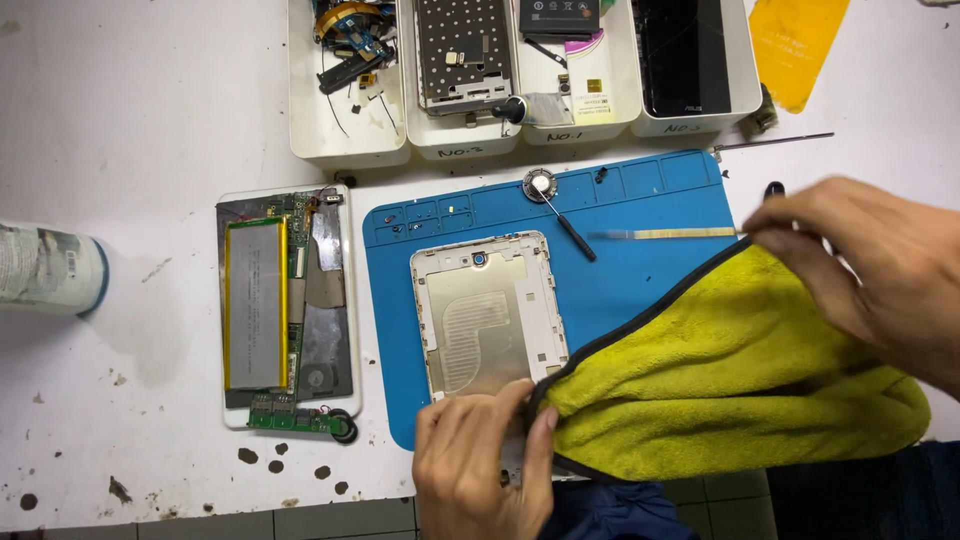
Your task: Cleaning adhesive residue from a mobile phone frame using a scraping tool, cleaning fluid, and a cloth
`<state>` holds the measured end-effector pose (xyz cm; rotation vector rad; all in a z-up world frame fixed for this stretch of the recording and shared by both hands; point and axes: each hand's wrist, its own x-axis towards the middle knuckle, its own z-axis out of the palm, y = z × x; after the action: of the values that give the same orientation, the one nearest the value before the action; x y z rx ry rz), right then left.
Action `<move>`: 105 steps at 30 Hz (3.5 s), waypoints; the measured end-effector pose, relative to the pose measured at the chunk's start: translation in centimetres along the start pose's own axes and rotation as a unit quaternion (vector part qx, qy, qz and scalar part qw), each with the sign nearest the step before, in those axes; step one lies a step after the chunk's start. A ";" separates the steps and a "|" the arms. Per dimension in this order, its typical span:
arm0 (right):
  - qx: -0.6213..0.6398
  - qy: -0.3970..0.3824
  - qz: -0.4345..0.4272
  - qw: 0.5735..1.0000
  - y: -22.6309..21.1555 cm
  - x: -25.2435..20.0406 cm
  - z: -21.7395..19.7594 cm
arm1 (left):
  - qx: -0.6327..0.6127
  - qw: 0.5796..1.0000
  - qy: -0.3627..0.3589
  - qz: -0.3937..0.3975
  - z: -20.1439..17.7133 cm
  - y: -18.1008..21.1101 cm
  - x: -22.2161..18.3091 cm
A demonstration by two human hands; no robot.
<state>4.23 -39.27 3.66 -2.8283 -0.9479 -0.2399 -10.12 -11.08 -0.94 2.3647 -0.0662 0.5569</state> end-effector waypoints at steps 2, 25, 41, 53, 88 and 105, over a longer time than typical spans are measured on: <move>0.116 -0.021 0.005 0.993 -1.1 -1.8 -0.6 | 0.029 0.999 0.001 -0.032 0.1 -0.3 0.2; 0.348 0.147 0.030 0.926 -14.6 -5.0 3.5 | 0.011 0.999 -0.001 0.053 -0.2 0.8 -0.5; 0.345 0.102 0.063 0.931 -17.1 -5.7 3.9 | 0.031 0.996 -0.053 0.064 0.6 -0.4 -2.9; 0.392 0.027 -0.002 0.919 -15.6 -6.2 4.8 | 0.032 0.996 -0.044 0.073 0.9 -0.8 -2.7; 0.444 0.092 -0.012 0.891 -15.4 -6.2 5.8 | 0.018 0.995 -0.047 0.087 0.6 -1.2 -2.5; 0.377 0.113 0.006 0.919 -16.5 -5.5 5.4 | 0.025 0.995 -0.046 0.081 0.7 -1.1 -2.4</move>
<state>-9.60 -28.43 -1.25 -2.0462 -0.7546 -0.1490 -11.83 -10.90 -3.06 2.4478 -0.2906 0.5323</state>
